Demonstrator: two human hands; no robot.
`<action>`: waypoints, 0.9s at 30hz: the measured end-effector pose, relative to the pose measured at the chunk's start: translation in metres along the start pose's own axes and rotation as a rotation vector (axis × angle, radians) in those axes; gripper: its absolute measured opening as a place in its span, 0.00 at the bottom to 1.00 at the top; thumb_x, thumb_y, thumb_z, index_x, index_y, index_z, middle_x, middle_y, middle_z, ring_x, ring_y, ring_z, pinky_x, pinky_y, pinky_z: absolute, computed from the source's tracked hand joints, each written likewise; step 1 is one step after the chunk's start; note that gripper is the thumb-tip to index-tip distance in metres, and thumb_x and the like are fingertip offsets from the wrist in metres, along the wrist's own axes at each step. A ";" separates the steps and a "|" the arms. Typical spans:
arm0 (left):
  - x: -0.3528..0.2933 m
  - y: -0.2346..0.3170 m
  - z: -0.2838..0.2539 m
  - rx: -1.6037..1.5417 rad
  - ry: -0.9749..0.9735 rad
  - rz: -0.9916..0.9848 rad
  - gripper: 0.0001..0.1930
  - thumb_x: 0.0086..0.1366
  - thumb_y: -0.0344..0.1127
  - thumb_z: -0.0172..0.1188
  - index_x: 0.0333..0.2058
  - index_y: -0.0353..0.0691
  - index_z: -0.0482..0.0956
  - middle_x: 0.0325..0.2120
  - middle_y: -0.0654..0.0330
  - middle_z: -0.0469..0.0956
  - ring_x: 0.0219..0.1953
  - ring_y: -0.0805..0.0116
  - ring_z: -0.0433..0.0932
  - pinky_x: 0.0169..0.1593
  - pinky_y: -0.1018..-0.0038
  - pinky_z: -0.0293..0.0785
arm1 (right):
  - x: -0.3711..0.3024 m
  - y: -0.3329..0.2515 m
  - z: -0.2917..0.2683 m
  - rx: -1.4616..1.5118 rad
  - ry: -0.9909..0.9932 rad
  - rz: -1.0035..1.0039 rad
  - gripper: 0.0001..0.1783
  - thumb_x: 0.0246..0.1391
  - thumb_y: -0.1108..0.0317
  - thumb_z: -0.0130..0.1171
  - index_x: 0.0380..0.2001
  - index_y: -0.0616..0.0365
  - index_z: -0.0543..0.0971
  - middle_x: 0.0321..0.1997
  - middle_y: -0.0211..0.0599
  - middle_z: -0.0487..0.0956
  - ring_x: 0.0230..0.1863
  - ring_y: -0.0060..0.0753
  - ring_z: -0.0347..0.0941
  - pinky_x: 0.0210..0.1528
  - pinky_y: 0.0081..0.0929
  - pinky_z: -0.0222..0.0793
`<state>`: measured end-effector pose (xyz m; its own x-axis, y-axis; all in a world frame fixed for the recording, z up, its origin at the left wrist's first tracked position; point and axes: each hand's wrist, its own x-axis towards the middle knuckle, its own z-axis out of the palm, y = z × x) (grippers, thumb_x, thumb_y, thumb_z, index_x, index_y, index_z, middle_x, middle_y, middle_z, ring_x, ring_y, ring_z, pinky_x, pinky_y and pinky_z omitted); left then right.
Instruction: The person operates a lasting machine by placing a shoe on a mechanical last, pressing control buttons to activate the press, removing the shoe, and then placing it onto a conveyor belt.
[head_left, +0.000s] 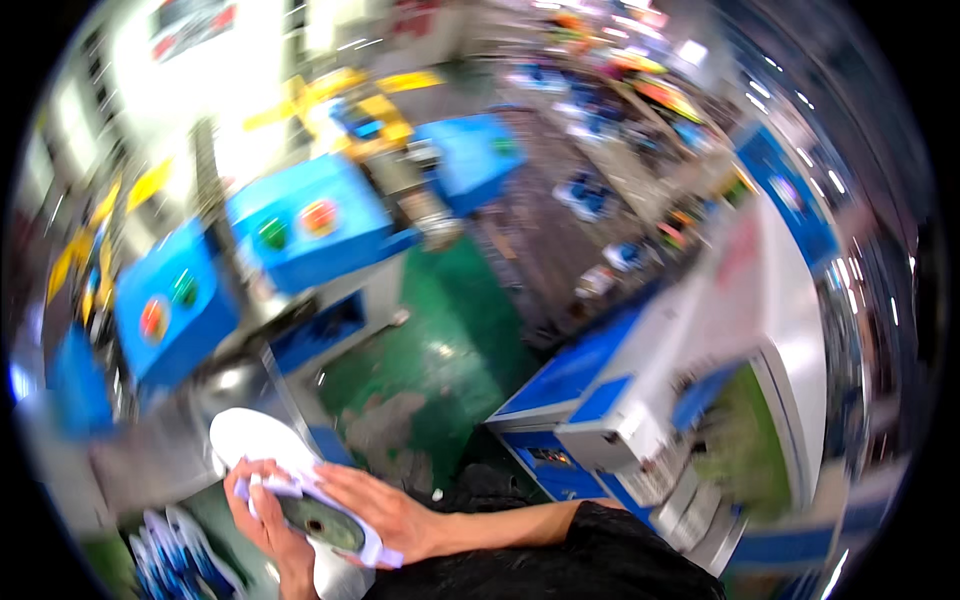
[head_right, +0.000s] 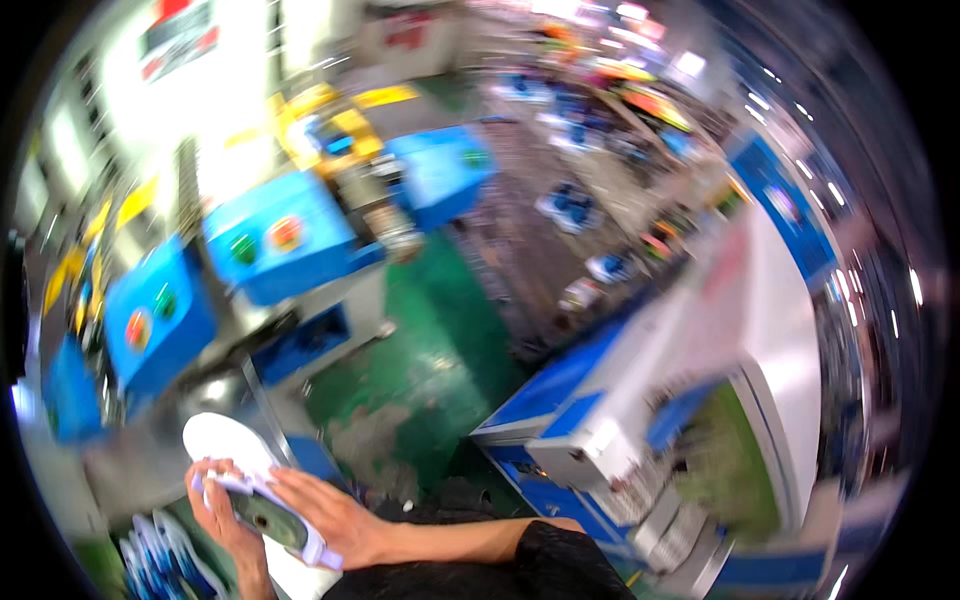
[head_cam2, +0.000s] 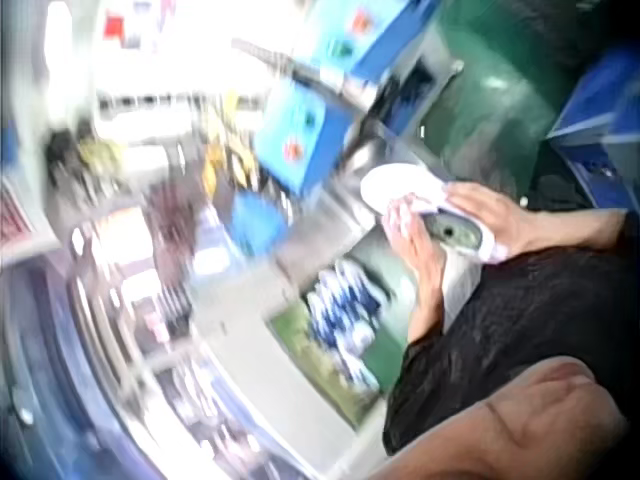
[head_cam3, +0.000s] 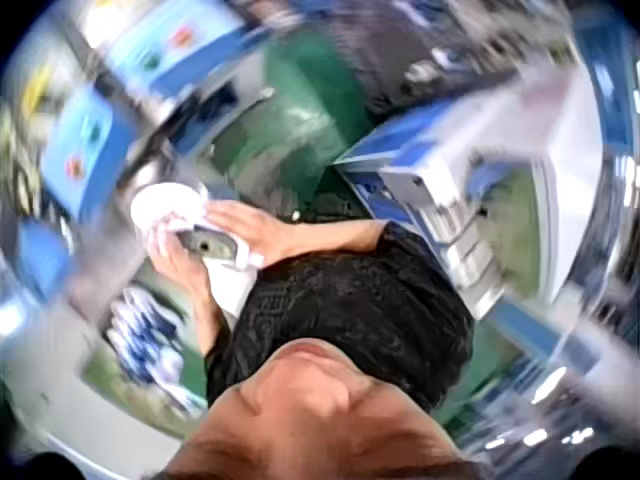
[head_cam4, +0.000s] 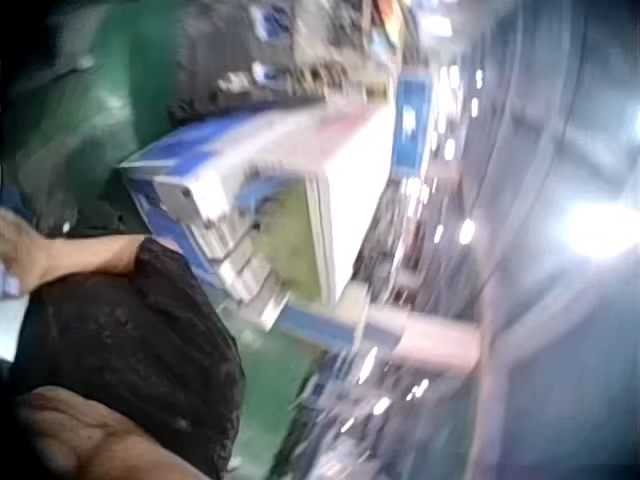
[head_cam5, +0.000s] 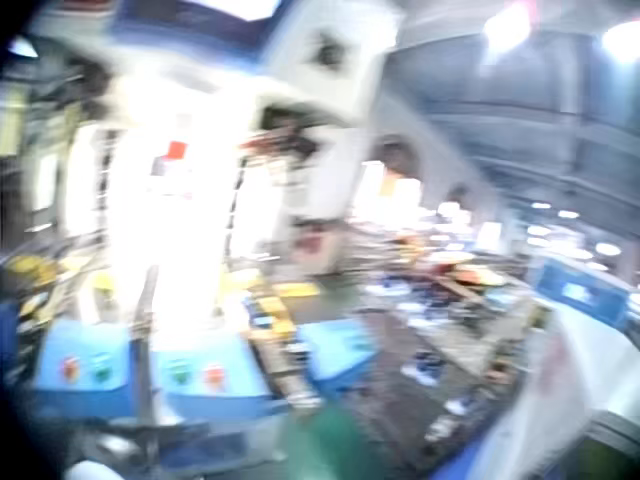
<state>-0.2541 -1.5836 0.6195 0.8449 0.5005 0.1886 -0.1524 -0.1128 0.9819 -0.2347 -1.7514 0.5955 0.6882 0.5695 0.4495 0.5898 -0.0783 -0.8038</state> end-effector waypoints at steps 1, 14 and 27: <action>0.003 0.010 0.020 0.047 -0.115 0.149 0.19 0.70 0.45 0.50 0.44 0.31 0.71 0.34 0.56 0.75 0.38 0.64 0.73 0.60 0.60 0.61 | -0.013 -0.001 -0.009 0.005 0.093 -0.002 0.46 0.48 0.62 0.66 0.66 0.71 0.58 0.70 0.62 0.58 0.69 0.64 0.57 0.69 0.49 0.56; -0.203 0.201 0.336 -0.702 -1.647 1.183 0.32 0.66 0.46 0.57 0.66 0.46 0.61 0.65 0.39 0.57 0.69 0.46 0.55 0.70 0.46 0.42 | -0.362 -0.199 -0.401 0.486 1.464 -0.430 0.27 0.65 0.59 0.47 0.59 0.69 0.71 0.59 0.51 0.75 0.59 0.39 0.71 0.63 0.38 0.65; -0.168 -0.017 0.202 0.364 -1.344 0.401 0.24 0.70 0.40 0.53 0.61 0.37 0.67 0.51 0.51 0.75 0.56 0.55 0.72 0.66 0.56 0.57 | -0.354 -0.092 -0.454 -1.411 1.226 0.393 0.15 0.59 0.69 0.56 0.49 0.60 0.79 0.47 0.48 0.81 0.47 0.45 0.78 0.53 0.35 0.72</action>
<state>-0.2893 -1.8393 0.5670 0.6424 -0.7618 0.0831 -0.5261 -0.3596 0.7706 -0.3406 -2.3178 0.6873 0.3548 -0.4018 0.8442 -0.2209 -0.9134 -0.3419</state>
